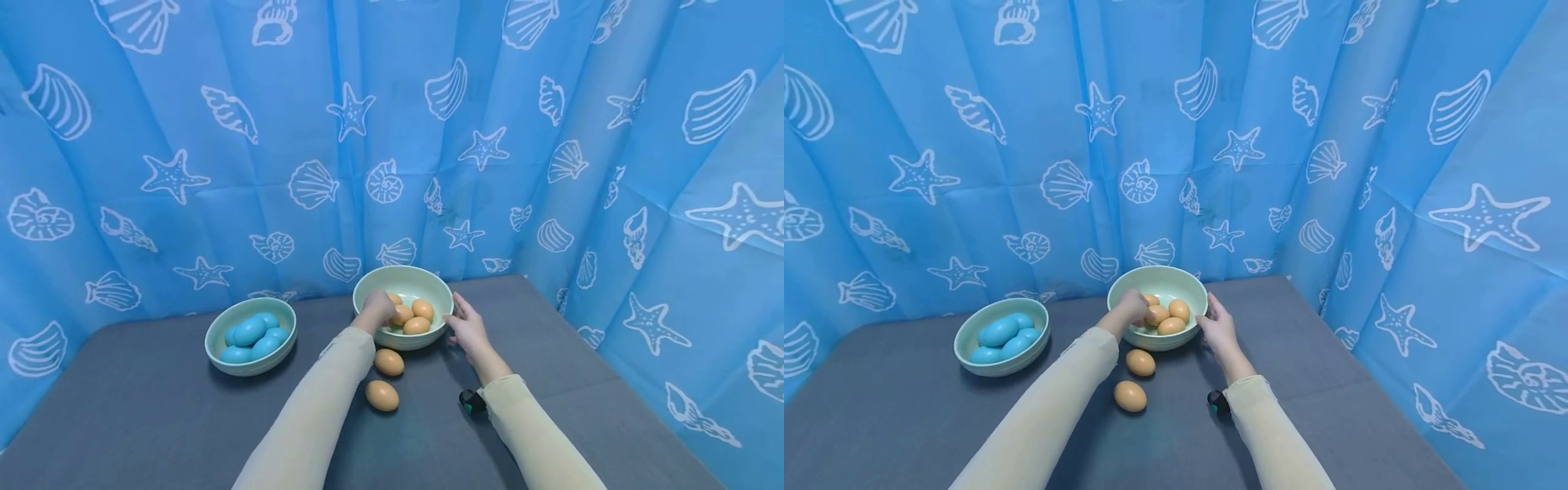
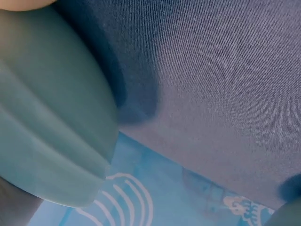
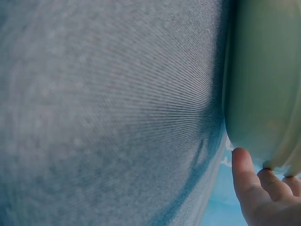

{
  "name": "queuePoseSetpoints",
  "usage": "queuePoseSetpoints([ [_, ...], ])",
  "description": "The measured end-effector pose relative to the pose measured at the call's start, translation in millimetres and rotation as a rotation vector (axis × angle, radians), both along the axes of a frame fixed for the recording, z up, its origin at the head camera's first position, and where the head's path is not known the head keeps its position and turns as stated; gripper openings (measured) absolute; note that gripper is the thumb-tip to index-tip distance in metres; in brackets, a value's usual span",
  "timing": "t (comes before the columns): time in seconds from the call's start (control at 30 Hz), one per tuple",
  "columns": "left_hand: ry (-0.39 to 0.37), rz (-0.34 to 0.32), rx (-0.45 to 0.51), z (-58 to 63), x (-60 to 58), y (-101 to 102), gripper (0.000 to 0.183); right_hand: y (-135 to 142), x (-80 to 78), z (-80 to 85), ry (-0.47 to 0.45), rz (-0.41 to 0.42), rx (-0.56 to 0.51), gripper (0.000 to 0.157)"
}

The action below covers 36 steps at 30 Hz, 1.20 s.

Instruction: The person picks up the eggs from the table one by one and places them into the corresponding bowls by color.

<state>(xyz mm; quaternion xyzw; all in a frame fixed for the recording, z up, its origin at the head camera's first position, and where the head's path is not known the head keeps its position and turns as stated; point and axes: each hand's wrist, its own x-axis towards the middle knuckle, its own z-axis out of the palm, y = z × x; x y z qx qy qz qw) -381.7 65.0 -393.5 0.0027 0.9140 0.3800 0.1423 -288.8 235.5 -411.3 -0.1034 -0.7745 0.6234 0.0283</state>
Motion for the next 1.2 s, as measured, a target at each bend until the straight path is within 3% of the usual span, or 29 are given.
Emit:
queuePoseSetpoints([
  [0.07,0.023,0.021,0.060,-7.0,-7.8,-2.4,0.028,-0.9,-0.8,-0.2,-0.001,0.001,0.003,0.064],
  [0.1,0.077,0.025,0.142,-21.4,-19.0,-4.7,0.025,-1.2,-1.5,-0.4,-0.003,0.001,0.000,0.063],
  [0.13,0.107,0.040,0.204,-23.9,-20.8,-6.7,0.026,-1.5,-1.8,-0.2,-0.003,-0.001,-0.004,0.064],
  [0.2,0.161,0.063,0.348,-26.3,-19.8,-11.9,0.030,-1.8,-2.6,-0.1,-0.006,-0.002,-0.012,0.064],
  [0.3,0.241,0.069,0.498,-20.2,-2.6,-21.3,0.035,-1.7,-1.9,-0.9,-0.015,0.003,-0.019,0.064],
  [0.33,0.230,0.085,0.500,-6.3,12.6,-24.1,0.037,-1.5,-1.5,-1.0,-0.015,0.007,-0.019,0.064],
  [0.5,0.294,0.027,0.548,6.1,40.0,-43.4,0.035,1.2,-1.5,-2.1,-0.009,0.005,-0.031,0.063],
  [0.6,0.264,0.000,0.556,10.9,51.2,-55.7,0.035,2.2,-1.9,-2.5,0.004,0.007,-0.030,0.063],
  [0.9,0.183,-0.060,0.498,6.7,80.2,-85.6,0.035,2.5,-3.9,-4.0,0.007,0.013,-0.031,0.063],
  [1.2,0.046,-0.133,0.505,-7.9,104.6,-102.3,0.036,2.5,-3.0,-0.7,-0.008,0.019,-0.032,0.063],
])
